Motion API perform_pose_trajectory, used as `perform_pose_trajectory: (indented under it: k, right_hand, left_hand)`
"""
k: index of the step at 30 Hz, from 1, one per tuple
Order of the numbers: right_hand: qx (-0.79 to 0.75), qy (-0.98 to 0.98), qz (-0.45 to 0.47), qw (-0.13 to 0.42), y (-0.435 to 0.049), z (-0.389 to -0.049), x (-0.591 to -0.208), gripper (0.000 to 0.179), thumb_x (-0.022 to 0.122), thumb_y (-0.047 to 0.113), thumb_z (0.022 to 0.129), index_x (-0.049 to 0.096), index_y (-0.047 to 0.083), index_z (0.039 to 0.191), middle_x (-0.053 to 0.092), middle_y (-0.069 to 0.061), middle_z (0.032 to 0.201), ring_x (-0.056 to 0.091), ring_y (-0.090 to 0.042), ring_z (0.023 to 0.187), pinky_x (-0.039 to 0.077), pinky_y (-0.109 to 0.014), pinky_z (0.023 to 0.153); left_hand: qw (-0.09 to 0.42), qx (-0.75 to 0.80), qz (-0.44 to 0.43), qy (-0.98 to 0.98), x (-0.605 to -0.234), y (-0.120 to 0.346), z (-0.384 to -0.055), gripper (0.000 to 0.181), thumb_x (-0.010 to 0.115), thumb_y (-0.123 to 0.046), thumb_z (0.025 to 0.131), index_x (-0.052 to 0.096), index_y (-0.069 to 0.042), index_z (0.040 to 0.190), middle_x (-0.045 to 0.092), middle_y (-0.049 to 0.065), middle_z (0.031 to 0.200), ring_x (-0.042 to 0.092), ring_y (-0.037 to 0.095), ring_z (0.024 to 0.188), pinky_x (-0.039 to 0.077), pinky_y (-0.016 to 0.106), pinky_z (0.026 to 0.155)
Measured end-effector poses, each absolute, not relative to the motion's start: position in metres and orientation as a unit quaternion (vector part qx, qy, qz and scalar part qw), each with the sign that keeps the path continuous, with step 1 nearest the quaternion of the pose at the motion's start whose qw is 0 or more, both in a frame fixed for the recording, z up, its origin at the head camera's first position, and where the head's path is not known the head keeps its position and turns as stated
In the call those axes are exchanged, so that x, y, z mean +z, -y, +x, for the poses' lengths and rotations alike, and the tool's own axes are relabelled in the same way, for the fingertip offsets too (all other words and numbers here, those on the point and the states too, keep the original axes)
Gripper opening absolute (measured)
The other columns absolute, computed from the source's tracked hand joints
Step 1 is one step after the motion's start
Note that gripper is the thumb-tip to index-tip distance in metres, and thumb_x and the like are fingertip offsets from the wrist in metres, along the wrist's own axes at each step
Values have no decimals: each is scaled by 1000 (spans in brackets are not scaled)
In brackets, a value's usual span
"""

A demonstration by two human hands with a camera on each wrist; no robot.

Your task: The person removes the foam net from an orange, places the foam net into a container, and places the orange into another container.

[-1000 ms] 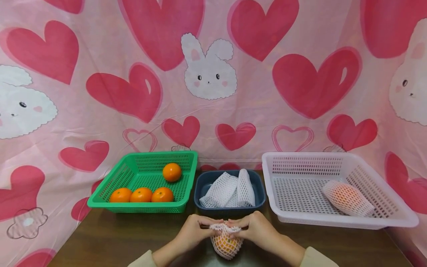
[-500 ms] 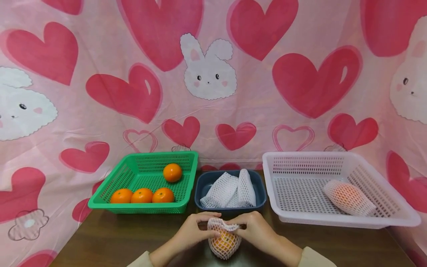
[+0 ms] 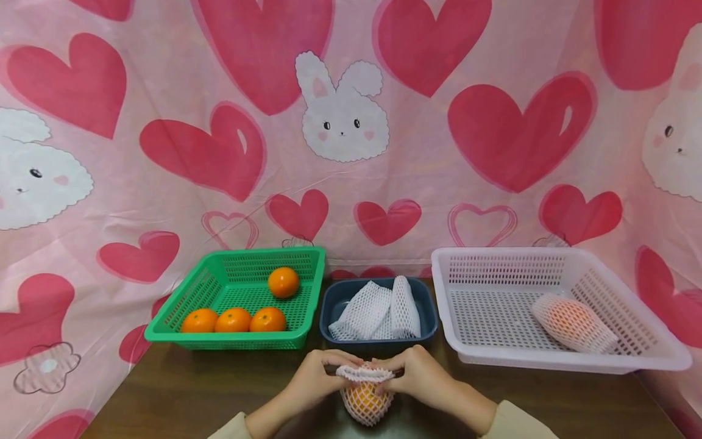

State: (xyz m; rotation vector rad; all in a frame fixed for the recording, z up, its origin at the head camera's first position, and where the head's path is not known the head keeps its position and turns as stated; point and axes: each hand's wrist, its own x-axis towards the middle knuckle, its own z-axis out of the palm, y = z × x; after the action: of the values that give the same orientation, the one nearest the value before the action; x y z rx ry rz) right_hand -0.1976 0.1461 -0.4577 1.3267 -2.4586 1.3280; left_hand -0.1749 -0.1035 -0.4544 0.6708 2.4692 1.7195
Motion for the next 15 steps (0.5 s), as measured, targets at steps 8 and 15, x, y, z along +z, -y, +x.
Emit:
perform_pose_trajectory:
  k: [8,15]
  right_hand:
    - [399,769,480,136,-139,-196,-454,21,86,0,78,82,2,99,78,-4,95,72,-6,88,55,-15,72]
    - [410,770,459,167,-137,-193,-458,25,84,-7,76,81,3,99,78,-3,94,74,-12,87,55,-17,75]
  left_hand:
    - [-11,560,218,-799,-455,103,-175,16,83,0,82,82,-4,96,77,2,98,68,8,96,56,22,77]
    - [56,567,222,-791,-453,105,-173,42,89,-7,79,75,-1,118,71,12,122,64,9,108,55,21,80]
